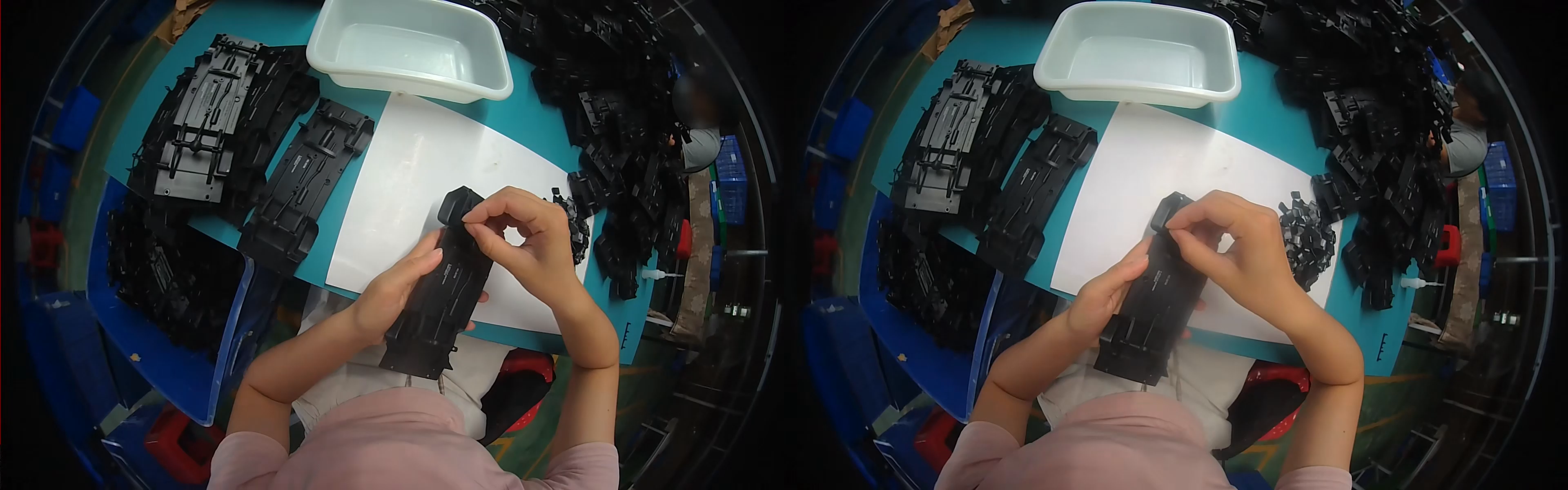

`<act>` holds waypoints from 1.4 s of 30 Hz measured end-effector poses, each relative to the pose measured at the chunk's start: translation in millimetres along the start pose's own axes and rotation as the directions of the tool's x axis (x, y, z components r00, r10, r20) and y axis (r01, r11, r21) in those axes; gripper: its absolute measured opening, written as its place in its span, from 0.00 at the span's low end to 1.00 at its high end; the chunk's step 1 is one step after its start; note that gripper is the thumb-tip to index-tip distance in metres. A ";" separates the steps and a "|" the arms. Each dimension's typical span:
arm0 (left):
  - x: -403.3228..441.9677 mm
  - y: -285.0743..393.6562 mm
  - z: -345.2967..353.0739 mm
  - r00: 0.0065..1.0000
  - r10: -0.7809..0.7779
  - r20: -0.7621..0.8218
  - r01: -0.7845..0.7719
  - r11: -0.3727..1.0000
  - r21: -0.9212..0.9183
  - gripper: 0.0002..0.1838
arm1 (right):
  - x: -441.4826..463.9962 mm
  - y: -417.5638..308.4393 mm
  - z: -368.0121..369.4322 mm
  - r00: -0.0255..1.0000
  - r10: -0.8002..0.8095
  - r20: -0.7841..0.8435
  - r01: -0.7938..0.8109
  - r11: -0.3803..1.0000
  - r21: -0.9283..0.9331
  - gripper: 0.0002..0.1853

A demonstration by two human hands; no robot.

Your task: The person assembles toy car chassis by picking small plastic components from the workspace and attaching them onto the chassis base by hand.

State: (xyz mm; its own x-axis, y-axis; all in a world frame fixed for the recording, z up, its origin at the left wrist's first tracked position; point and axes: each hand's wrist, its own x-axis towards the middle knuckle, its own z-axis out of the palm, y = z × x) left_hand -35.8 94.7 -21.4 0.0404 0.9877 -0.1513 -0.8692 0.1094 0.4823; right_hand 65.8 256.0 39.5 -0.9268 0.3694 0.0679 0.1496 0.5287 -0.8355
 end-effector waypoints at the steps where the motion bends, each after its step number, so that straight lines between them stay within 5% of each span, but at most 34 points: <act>1: 0.2 -0.1 -0.5 1.000 0.002 0.004 -0.002 1.000 0.001 0.28 | 0.1 1.4 -0.4 1.000 0.009 -0.003 -0.009 1.000 0.020 0.06; 42: -1.0 -1.8 0.7 0.997 -0.059 -0.040 0.063 0.992 0.109 0.28 | 2.1 -9.7 10.7 0.996 -0.079 -0.049 0.066 0.971 -0.231 0.05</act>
State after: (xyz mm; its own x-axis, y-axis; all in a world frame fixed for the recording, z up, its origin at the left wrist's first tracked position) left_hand -33.9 93.6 -21.5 0.0719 0.9742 -0.2139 -0.8061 0.1831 0.5627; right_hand 58.7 243.5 41.9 -0.9177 0.3635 0.1603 0.1638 0.7137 -0.6810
